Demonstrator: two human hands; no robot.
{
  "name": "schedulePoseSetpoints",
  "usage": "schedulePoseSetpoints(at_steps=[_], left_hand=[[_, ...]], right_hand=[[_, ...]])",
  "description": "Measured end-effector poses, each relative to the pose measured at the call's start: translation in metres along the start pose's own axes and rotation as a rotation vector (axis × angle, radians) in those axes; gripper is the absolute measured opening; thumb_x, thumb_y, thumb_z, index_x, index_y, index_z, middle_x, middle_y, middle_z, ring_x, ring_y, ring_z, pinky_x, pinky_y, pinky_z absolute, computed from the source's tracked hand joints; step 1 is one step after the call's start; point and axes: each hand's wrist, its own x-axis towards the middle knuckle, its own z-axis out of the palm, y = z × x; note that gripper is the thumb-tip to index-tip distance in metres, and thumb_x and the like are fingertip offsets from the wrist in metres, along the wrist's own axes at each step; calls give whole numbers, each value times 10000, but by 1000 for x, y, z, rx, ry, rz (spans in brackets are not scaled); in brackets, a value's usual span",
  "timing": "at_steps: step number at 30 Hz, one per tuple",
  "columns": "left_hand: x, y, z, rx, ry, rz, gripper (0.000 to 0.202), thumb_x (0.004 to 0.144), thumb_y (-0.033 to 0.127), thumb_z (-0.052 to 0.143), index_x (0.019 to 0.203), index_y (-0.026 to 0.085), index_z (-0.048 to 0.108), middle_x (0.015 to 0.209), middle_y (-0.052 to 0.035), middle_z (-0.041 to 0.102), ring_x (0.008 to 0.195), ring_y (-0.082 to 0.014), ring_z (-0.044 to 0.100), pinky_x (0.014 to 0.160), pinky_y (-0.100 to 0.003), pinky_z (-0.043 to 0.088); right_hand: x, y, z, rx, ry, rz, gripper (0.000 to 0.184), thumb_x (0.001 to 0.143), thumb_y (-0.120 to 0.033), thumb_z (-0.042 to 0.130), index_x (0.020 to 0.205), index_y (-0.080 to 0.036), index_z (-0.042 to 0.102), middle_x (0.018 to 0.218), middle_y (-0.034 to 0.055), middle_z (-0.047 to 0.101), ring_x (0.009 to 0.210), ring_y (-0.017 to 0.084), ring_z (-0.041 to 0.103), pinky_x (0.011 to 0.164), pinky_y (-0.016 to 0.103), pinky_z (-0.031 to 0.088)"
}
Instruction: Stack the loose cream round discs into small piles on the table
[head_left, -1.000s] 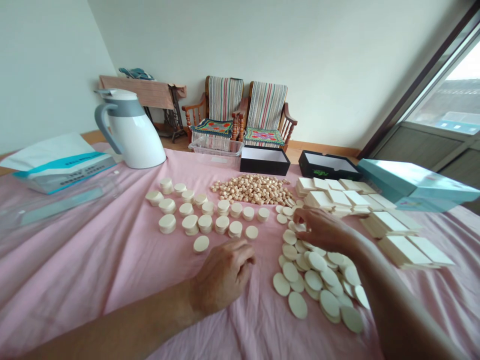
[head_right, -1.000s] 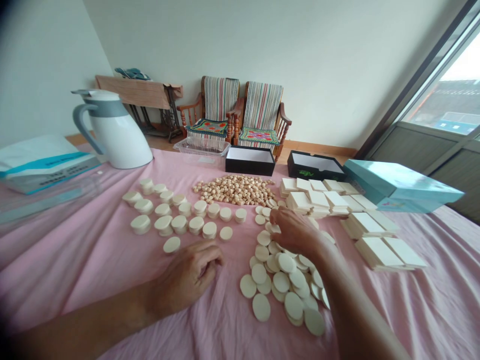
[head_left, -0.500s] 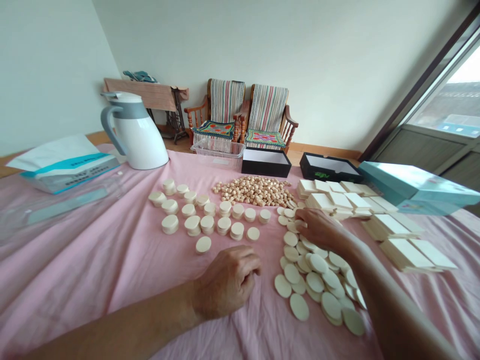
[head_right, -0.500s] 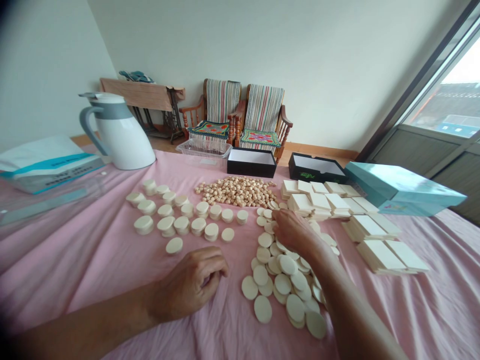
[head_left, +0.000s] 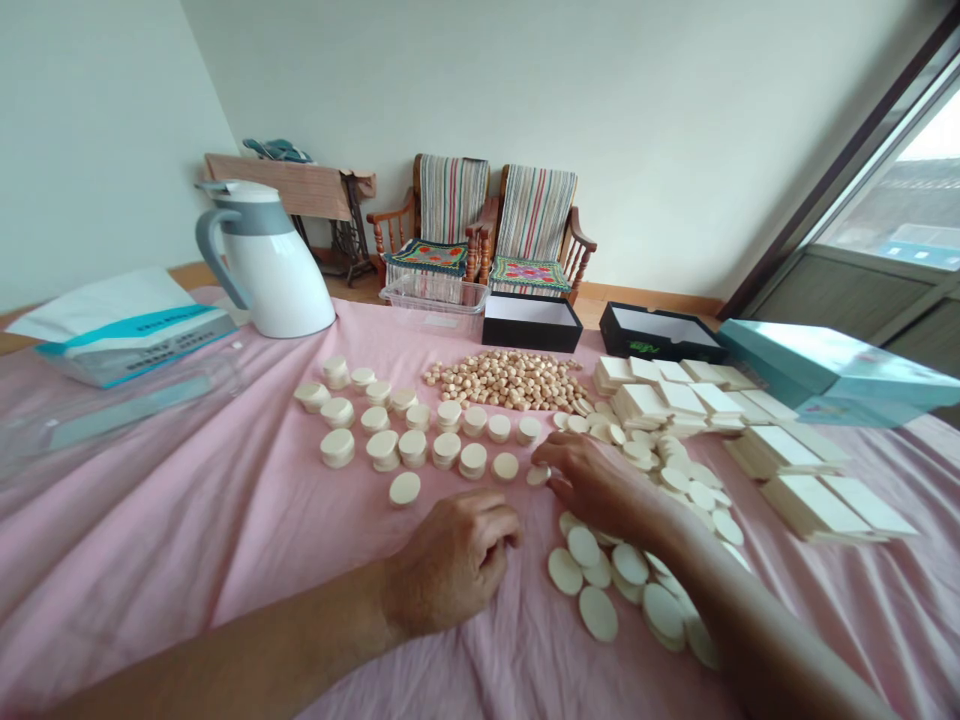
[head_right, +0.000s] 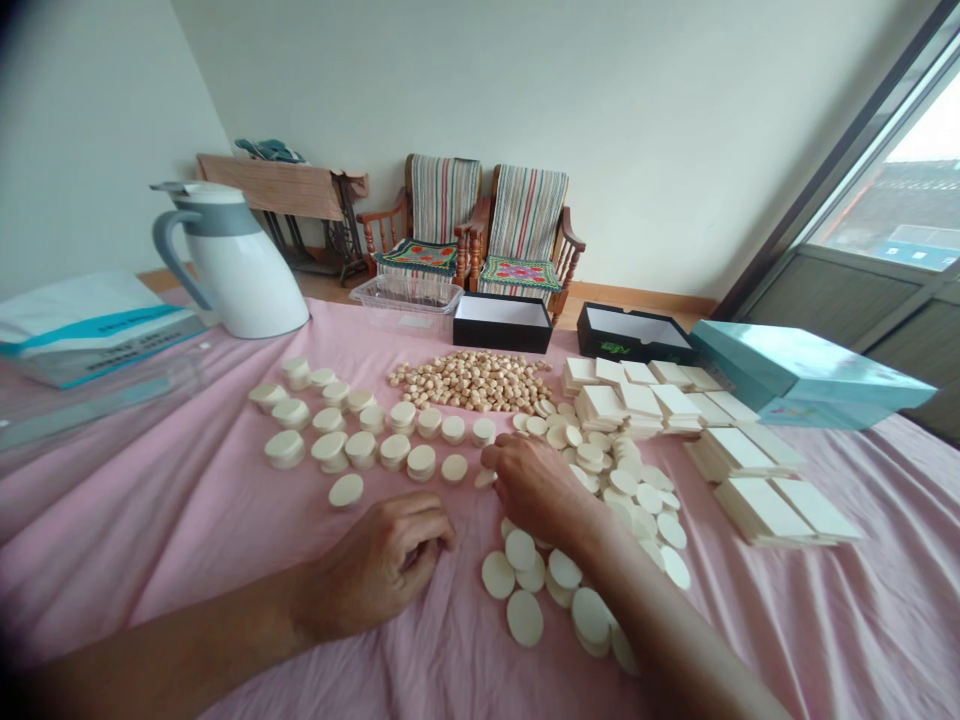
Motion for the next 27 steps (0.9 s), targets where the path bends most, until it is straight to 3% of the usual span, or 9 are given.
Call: schedulePoseSetpoints(at_steps=[7, 16, 23, 27], left_hand=[[0, -1, 1, -6, 2, 15, 218, 695, -20, 475, 770, 149, 591, 762, -8, 582, 698, -112, 543, 633, -208, 395], [1, -1, 2, -25, 21, 16, 222, 691, -24, 473, 766, 147, 591, 751, -7, 581, 692, -108, 549, 635, -203, 397], [2, -1, 1, -10, -8, -1, 220, 705, -13, 466, 767, 154, 595, 764, -11, 585, 708, -120, 552, 637, -215, 399], [2, -1, 1, -24, 5, 10, 234, 684, -21, 468, 766, 150, 606, 766, -13, 594, 715, -121, 555, 651, -215, 410]], right_hand=[[-8, -2, -6, -82, 56, 17, 94, 809, -229, 539, 864, -159, 568, 878, 74, 604, 771, 182, 556, 645, 279, 336], [-4, -19, 5, -127, 86, 80, 294, 836, -455, 523, 866, -164, 557, 852, 86, 618, 796, 223, 578, 639, 301, 326], [0, -16, 14, -48, 120, 90, 125, 782, -286, 544, 834, -173, 536, 789, 57, 593, 691, 182, 554, 573, 281, 296], [3, -12, 13, 128, 296, 28, 113, 746, -194, 536, 857, -180, 527, 826, 40, 549, 687, 148, 510, 607, 264, 346]])
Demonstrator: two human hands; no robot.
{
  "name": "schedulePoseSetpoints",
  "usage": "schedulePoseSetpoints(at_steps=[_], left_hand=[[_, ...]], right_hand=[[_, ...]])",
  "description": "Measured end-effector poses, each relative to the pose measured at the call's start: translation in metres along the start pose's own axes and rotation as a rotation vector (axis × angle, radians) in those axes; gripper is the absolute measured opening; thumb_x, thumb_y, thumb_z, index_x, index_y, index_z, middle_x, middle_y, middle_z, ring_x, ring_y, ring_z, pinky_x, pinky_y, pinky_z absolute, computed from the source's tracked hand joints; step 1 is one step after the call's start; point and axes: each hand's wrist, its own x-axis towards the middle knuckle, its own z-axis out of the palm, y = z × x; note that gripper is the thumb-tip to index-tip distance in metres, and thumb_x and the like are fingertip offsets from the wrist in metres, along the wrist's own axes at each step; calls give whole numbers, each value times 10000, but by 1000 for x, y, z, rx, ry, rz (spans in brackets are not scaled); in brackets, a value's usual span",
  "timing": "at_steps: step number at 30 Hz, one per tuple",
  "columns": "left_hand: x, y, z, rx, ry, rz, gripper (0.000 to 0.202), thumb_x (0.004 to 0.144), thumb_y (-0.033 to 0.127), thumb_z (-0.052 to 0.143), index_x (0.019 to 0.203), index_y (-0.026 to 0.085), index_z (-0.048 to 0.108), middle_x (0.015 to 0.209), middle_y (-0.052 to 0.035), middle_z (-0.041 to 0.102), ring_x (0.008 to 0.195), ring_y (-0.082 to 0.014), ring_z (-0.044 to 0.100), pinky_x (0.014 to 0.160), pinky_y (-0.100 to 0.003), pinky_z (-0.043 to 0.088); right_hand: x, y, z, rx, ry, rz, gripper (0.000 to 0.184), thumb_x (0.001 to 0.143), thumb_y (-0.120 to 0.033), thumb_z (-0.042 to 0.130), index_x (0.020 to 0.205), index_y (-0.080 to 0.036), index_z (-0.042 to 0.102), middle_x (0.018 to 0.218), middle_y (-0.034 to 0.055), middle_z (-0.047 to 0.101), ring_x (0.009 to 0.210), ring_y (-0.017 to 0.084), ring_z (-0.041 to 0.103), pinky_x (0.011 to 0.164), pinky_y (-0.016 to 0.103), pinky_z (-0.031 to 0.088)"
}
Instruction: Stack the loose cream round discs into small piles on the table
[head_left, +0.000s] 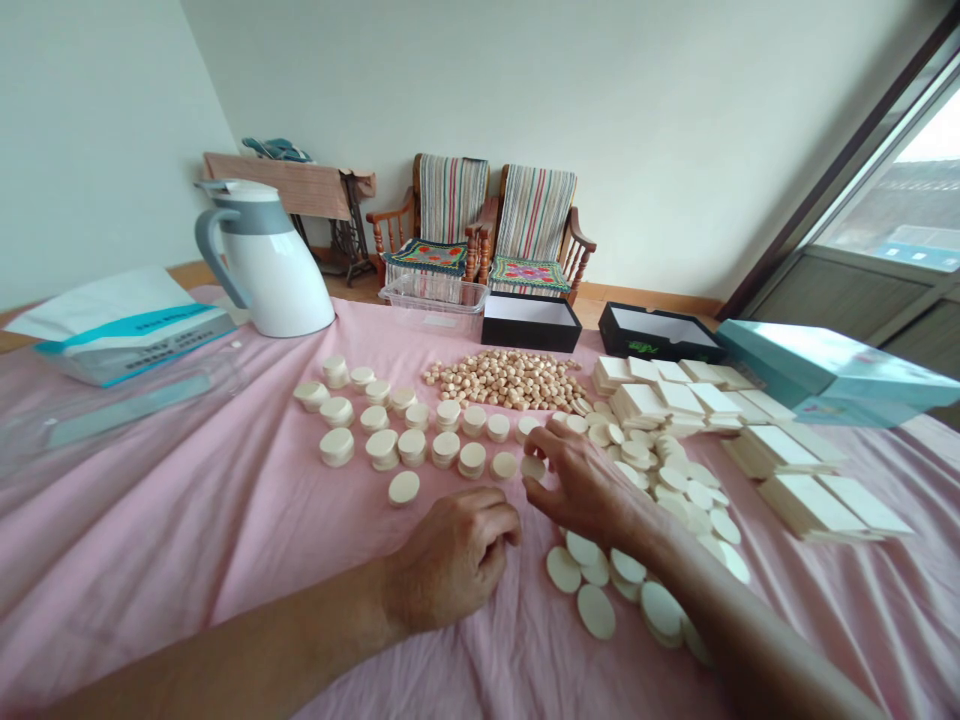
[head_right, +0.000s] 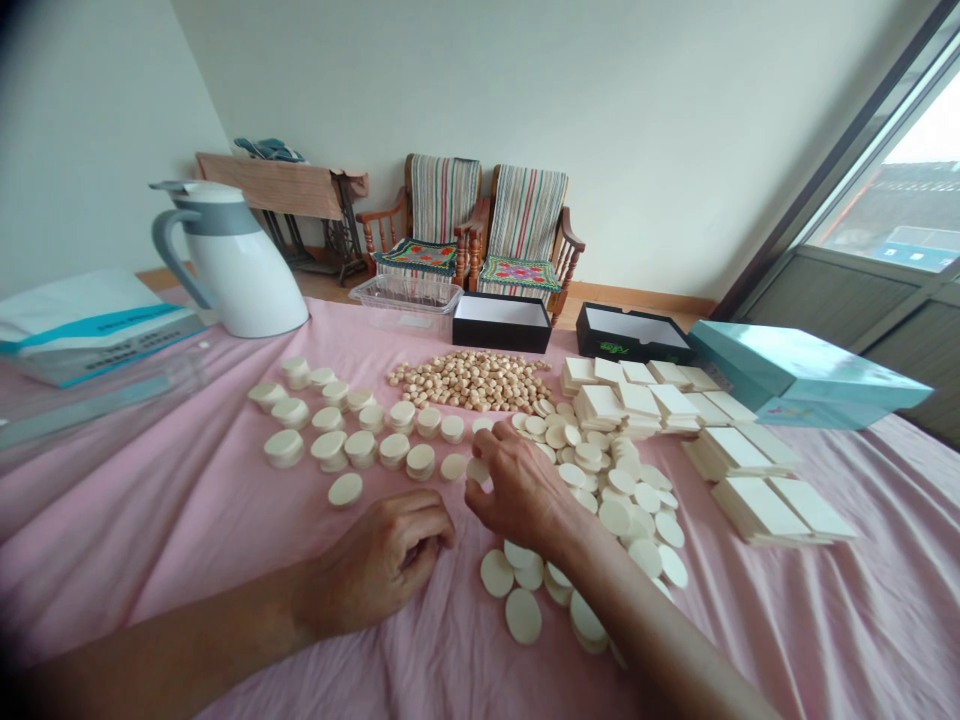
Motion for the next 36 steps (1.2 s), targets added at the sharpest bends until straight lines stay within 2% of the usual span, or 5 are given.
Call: schedulePoseSetpoints(at_steps=[4, 11, 17, 24, 36], left_hand=[[0, 0, 1, 9, 7, 3, 233, 681, -19, 474, 766, 147, 613, 765, -16, 595, 718, -123, 554, 652, -217, 409], [1, 0, 0, 2, -2, -9, 230, 683, -8, 471, 772, 149, 612, 784, -18, 606, 726, -127, 561, 652, -219, 412], [1, 2, -2, 7, -3, 1, 227, 685, -2, 467, 765, 153, 613, 780, -22, 606, 727, -132, 559, 650, -220, 417], [1, 2, -2, 6, -6, -2, 221, 700, -12, 460, 764, 151, 596, 766, -17, 604, 715, -129, 560, 649, -221, 414], [1, 2, -2, -6, -38, -18, 229, 700, -26, 458, 780, 148, 584, 765, -8, 584, 741, -129, 551, 660, -224, 395]], right_hand=[[7, -2, 8, 161, 138, -92, 248, 706, -94, 524, 937, -181, 536, 902, 43, 526, 801, 153, 508, 705, 265, 394], [11, -3, 27, 223, 104, -116, 236, 714, -98, 552, 935, -181, 552, 894, 44, 531, 787, 155, 515, 693, 274, 417], [10, -2, 8, 227, 65, -99, 257, 760, -129, 560, 1011, -182, 573, 953, 55, 559, 805, 148, 540, 721, 275, 424], [-13, 18, -44, 86, -433, -80, 139, 737, -165, 588, 875, -188, 594, 844, 24, 620, 776, 158, 556, 701, 274, 411], [-28, -3, -43, -82, -545, -140, 292, 674, -106, 604, 953, -192, 599, 970, 78, 624, 933, 225, 581, 815, 335, 433]])
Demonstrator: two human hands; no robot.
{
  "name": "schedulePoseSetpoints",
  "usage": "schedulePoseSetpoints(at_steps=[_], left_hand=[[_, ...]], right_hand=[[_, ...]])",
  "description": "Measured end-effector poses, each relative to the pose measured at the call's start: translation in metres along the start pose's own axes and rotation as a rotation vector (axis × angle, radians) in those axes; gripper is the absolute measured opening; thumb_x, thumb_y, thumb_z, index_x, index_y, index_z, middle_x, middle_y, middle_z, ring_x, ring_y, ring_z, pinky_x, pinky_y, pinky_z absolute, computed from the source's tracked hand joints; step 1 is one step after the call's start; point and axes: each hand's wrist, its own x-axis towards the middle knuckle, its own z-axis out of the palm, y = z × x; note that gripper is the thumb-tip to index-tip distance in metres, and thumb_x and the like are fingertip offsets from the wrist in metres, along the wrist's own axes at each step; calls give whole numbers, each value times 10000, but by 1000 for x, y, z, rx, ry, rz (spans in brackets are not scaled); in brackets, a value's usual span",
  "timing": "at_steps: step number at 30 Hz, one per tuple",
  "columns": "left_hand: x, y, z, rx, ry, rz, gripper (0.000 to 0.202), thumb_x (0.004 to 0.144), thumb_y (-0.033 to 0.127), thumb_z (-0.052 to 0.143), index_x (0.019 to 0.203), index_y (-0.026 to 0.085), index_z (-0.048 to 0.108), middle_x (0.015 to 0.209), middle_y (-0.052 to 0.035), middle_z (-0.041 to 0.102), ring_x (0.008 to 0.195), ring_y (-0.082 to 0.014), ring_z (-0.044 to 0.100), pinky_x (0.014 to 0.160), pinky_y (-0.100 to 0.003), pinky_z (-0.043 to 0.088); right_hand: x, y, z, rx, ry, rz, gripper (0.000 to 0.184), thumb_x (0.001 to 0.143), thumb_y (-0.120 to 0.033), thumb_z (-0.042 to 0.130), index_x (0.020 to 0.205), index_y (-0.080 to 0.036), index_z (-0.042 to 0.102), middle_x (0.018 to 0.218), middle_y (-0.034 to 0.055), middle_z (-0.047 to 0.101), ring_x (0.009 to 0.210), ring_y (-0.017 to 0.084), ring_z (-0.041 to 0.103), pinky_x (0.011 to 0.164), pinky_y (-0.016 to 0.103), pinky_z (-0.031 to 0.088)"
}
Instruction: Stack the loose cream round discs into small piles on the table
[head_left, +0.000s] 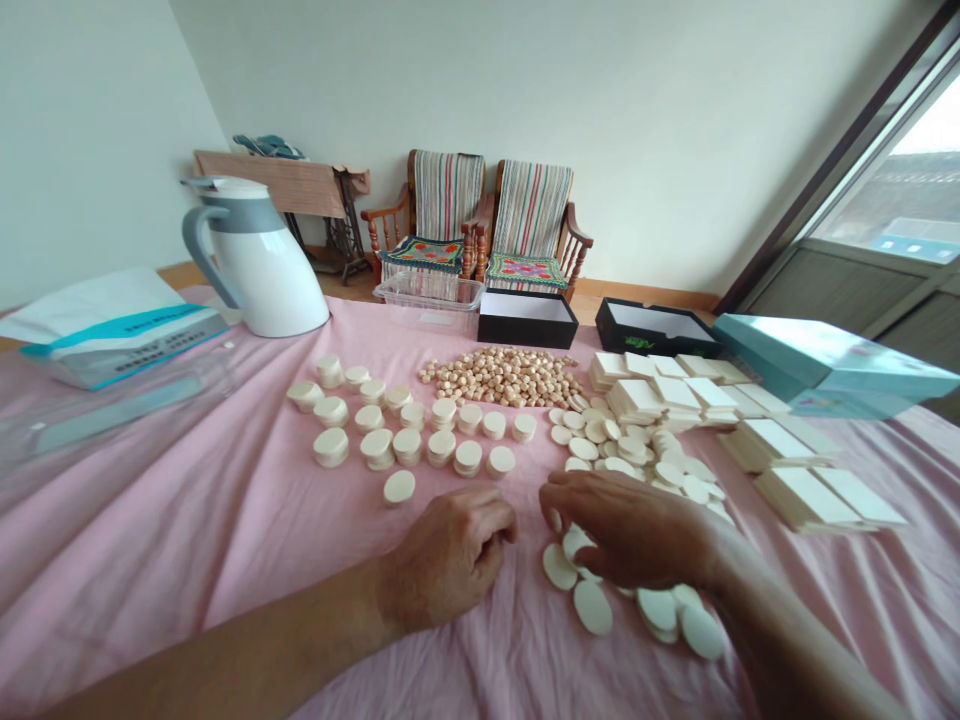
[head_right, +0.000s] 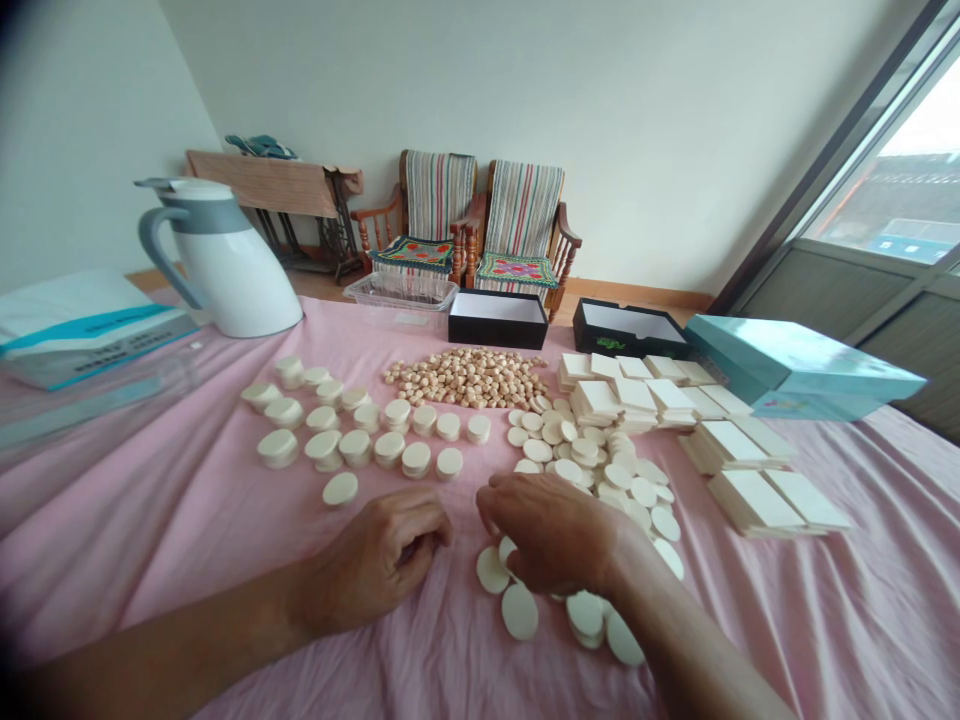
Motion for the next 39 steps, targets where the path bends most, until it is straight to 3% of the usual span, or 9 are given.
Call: schedulePoseSetpoints(at_steps=[5, 10, 17, 19, 23, 27, 39], left_hand=[[0, -1, 1, 2, -2, -3, 229, 713, -17, 446, 783, 154, 582, 788, -17, 589, 758, -137, 552, 672, -231, 403], [0, 0, -1, 11, -5, -8, 226, 712, -14, 447, 779, 154, 582, 783, -16, 588, 750, -136, 552, 663, -230, 403], [-1, -1, 0, 14, -10, -12, 225, 711, -14, 449, 777, 156, 582, 790, -16, 587, 750, -137, 553, 663, -231, 406], [-1, -2, 1, 15, 9, -7, 225, 707, -14, 450, 772, 155, 584, 781, -16, 589, 736, -136, 555, 663, -232, 408], [-1, -3, 3, 23, 33, 12, 233, 688, -14, 455, 769, 156, 592, 766, -17, 589, 711, -131, 549, 653, -228, 409], [-1, -2, 3, 48, 46, 10, 207, 654, -15, 450, 698, 154, 559, 710, -9, 566, 674, -124, 529, 612, -221, 385], [-2, 0, 2, 51, 1, -51, 175, 667, -3, 451, 679, 153, 531, 716, -2, 562, 679, -119, 522, 612, -218, 369]], right_hand=[[-2, 6, 0, 46, 38, -30, 284, 704, -117, 577, 972, -205, 607, 987, 73, 628, 944, 213, 580, 827, 330, 434], [-5, 5, 0, 18, 7, -19, 361, 607, -95, 632, 950, -203, 604, 991, 74, 625, 930, 233, 585, 804, 336, 445], [4, 2, -3, 27, 64, -1, 285, 656, -116, 574, 934, -177, 557, 991, 85, 594, 887, 213, 568, 769, 326, 433], [9, 3, -6, 91, 170, 0, 245, 670, -102, 536, 900, -183, 532, 933, 56, 579, 810, 173, 550, 714, 288, 421], [28, 3, -2, 217, 509, 26, 198, 691, -84, 507, 859, -189, 495, 870, 29, 541, 764, 137, 506, 688, 254, 395], [48, 3, 14, 282, 671, 7, 270, 667, -71, 515, 906, -196, 504, 903, 30, 520, 793, 141, 498, 698, 259, 398], [63, 4, 25, 305, 644, -82, 337, 661, -44, 503, 969, -176, 542, 975, 60, 537, 913, 167, 526, 809, 288, 431]])
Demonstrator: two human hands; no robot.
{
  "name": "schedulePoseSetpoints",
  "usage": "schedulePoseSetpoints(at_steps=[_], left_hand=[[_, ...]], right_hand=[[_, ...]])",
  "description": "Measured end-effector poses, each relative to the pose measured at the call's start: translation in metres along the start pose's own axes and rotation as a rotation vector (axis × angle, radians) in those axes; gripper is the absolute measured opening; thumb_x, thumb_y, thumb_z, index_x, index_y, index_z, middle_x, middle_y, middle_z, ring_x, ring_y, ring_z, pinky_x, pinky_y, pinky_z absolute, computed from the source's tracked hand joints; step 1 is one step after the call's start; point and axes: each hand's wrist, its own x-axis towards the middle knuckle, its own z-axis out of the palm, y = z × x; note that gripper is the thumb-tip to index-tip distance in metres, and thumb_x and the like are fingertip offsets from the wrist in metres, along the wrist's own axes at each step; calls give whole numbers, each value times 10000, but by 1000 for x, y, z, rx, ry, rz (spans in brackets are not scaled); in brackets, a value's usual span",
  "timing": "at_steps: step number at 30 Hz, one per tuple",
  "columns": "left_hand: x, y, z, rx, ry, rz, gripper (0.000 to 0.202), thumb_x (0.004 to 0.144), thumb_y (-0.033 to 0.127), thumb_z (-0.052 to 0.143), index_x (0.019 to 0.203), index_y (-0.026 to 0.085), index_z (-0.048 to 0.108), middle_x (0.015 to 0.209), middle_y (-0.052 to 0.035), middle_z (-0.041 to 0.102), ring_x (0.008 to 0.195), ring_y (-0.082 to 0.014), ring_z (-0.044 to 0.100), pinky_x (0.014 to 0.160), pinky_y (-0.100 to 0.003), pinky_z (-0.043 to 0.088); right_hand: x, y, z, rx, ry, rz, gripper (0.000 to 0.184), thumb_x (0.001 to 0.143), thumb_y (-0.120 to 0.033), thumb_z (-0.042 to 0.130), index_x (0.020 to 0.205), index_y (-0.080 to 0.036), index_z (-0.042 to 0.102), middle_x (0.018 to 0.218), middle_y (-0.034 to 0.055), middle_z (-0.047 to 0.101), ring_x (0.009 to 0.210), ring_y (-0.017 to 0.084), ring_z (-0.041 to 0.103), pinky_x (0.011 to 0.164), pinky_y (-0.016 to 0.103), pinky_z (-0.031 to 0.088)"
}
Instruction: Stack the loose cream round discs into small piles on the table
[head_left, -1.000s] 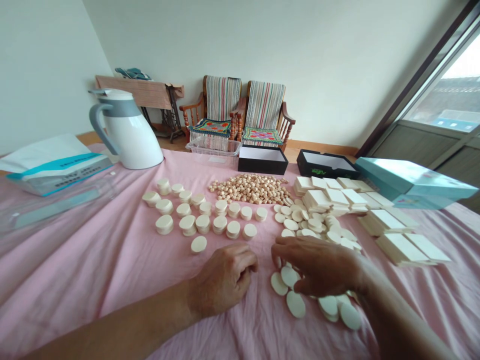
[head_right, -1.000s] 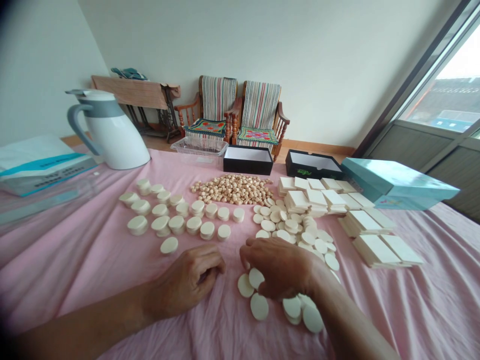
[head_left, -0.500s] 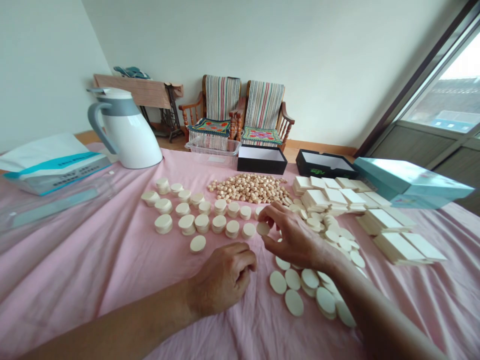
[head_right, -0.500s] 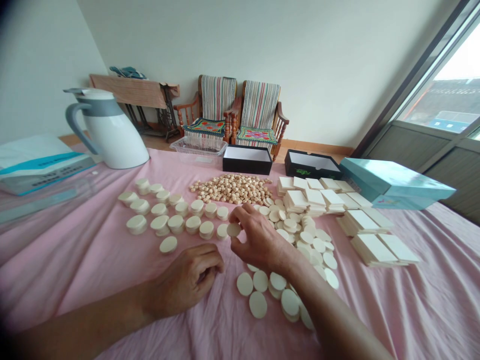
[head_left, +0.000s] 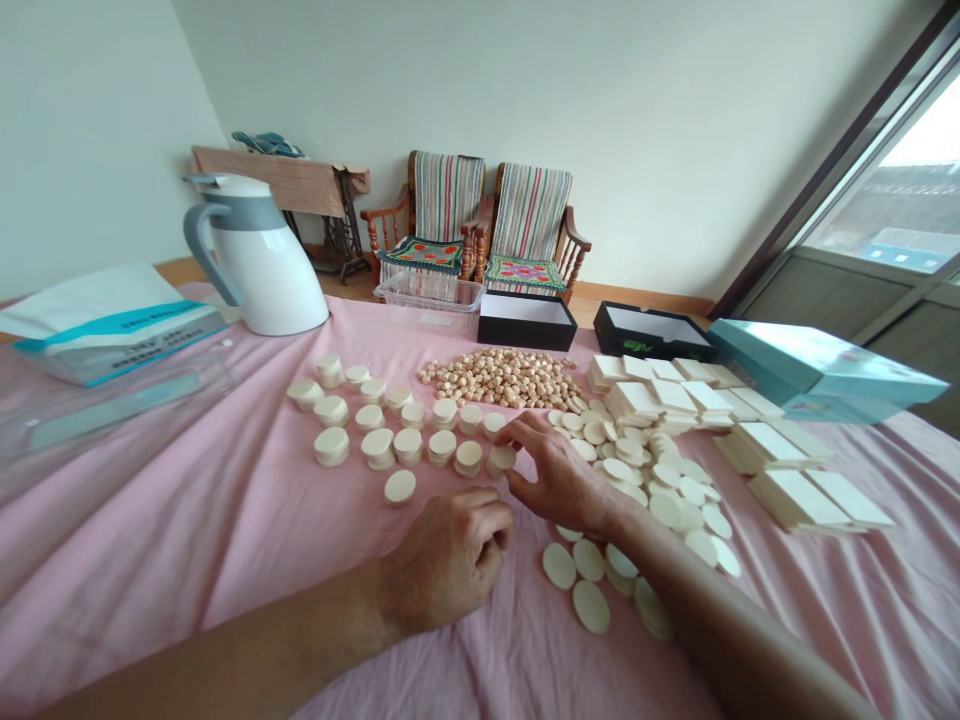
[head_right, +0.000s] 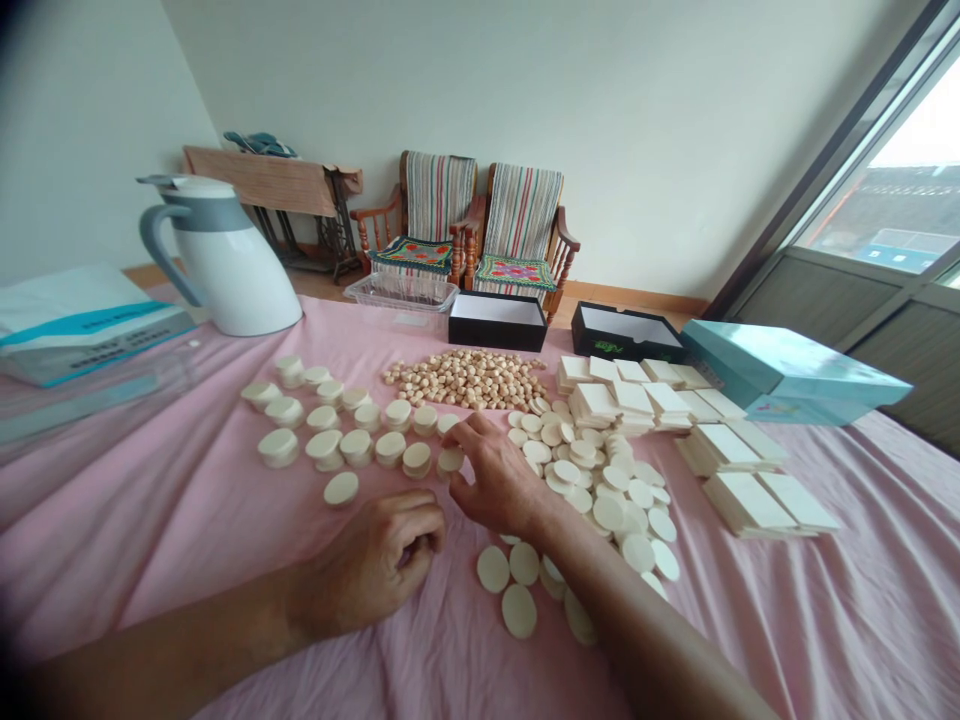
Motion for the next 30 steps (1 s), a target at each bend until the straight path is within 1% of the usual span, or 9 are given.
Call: schedulePoseSetpoints(at_steps=[4, 8, 12, 15, 17, 20, 24, 27, 30], left_hand=[[0, 0, -1, -11, 2, 14, 191, 646, -10, 448, 686, 154, 538, 719, -5, 569, 678, -120, 526, 608, -214, 367], [2, 0, -3, -6, 27, 58, 186, 625, -12, 451, 666, 153, 526, 687, -1, 557, 641, -111, 511, 584, -211, 350], [3, 0, -1, 8, 54, 86, 179, 621, -15, 442, 645, 152, 503, 655, 6, 540, 618, -106, 494, 576, -212, 337], [3, -1, 1, 5, 74, 88, 180, 625, -17, 441, 653, 151, 501, 655, 11, 536, 616, -102, 489, 584, -212, 335], [3, -2, 2, 1, 81, 90, 184, 627, -18, 441, 661, 150, 505, 659, 12, 537, 620, -100, 488, 587, -211, 333], [3, -3, 3, -2, 85, 86, 185, 624, -21, 438, 655, 149, 506, 658, 13, 537, 620, -99, 486, 584, -209, 327], [4, -3, 3, -1, 83, 79, 192, 622, -25, 427, 651, 149, 504, 657, 12, 542, 623, -100, 492, 587, -208, 328], [5, -3, 4, -1, 88, 80, 191, 633, -21, 422, 651, 151, 502, 664, 9, 546, 631, -104, 497, 590, -210, 332], [5, -4, 5, 5, 89, 75, 195, 639, -19, 417, 655, 153, 507, 670, 6, 551, 637, -107, 502, 589, -212, 332]], right_hand=[[0, 2, -3, 8, 31, 2, 345, 683, -65, 528, 1006, -184, 555, 994, 60, 555, 900, 163, 543, 811, 297, 438], [0, 4, -13, 11, 148, 63, 200, 753, -103, 506, 919, -179, 590, 892, 35, 577, 778, 130, 566, 722, 265, 449], [1, 4, -31, 51, 247, 126, 147, 775, -124, 502, 852, -174, 616, 837, 20, 606, 680, 103, 567, 649, 236, 458], [1, 9, -49, 84, 309, 164, 125, 800, -172, 512, 846, -171, 629, 832, 27, 630, 670, 111, 583, 623, 236, 467], [-1, 16, -60, 85, 330, 175, 124, 803, -201, 528, 857, -169, 636, 842, 35, 646, 676, 119, 594, 627, 245, 474], [-11, 34, -70, 42, 301, 222, 137, 797, -229, 546, 878, -171, 638, 819, 34, 658, 660, 129, 595, 617, 257, 474], [-27, 60, -65, -116, 243, 315, 152, 779, -199, 535, 886, -176, 641, 811, 32, 663, 654, 137, 581, 628, 268, 459], [-30, 69, -55, -216, 182, 294, 211, 779, -151, 503, 939, -177, 638, 907, 52, 663, 772, 158, 595, 711, 276, 449], [-23, 67, -50, -309, 101, 248, 266, 803, -139, 478, 1027, -170, 618, 1007, 81, 645, 927, 185, 577, 820, 290, 424]])
